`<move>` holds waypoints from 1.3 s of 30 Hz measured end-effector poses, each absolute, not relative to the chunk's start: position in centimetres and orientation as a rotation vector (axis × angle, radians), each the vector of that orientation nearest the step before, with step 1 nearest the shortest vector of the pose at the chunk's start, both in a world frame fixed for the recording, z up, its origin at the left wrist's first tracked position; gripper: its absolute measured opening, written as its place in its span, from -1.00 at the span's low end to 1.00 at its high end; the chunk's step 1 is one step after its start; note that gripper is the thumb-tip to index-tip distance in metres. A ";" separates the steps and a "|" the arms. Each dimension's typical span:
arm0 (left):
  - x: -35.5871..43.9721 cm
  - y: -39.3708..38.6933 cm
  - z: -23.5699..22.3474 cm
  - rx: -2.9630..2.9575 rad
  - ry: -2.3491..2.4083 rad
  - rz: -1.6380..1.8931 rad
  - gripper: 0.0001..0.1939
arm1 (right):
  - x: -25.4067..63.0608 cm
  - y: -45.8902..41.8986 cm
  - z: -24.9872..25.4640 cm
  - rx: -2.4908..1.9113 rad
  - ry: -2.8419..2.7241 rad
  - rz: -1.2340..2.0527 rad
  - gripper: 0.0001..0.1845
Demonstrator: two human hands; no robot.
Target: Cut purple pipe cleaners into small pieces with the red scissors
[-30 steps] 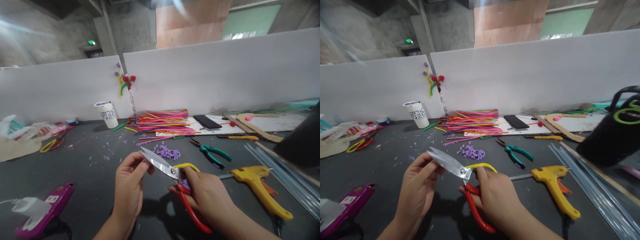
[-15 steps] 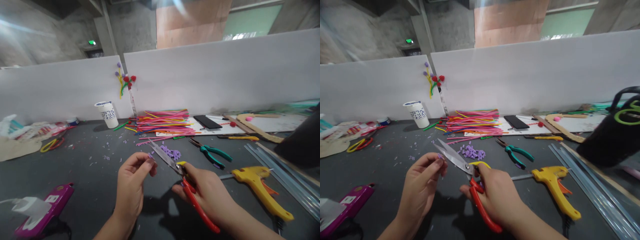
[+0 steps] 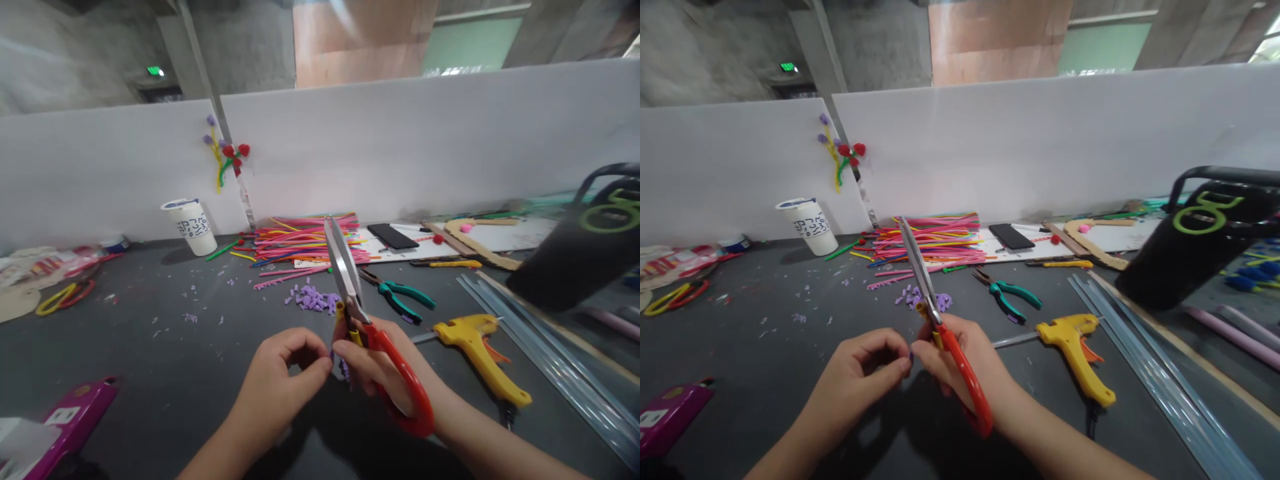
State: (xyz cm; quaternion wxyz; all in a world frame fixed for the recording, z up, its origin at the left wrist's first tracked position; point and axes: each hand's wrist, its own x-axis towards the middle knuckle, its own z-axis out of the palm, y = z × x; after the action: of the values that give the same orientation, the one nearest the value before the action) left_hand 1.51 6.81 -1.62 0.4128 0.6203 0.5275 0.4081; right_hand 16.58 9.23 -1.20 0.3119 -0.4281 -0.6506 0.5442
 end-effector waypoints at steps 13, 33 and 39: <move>1.2 7.5 -2.0 1.150 1.143 0.998 -0.76 | 16.8 9.6 -1.3 -1.060 -1.660 1.493 -0.90; 2.6 9.6 -6.7 2.313 1.595 0.648 -0.83 | 18.2 12.9 -2.8 -1.109 -1.456 1.172 -0.81; 3.0 9.7 -7.1 2.355 1.498 0.655 -0.78 | 18.4 13.3 -3.4 -1.079 -1.483 1.146 -0.83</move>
State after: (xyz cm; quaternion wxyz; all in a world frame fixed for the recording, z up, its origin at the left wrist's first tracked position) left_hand 3.01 9.66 -7.13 0.1367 0.8138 0.5177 0.2262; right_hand 18.35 13.28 -3.35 0.4701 -0.4403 -0.6053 0.4677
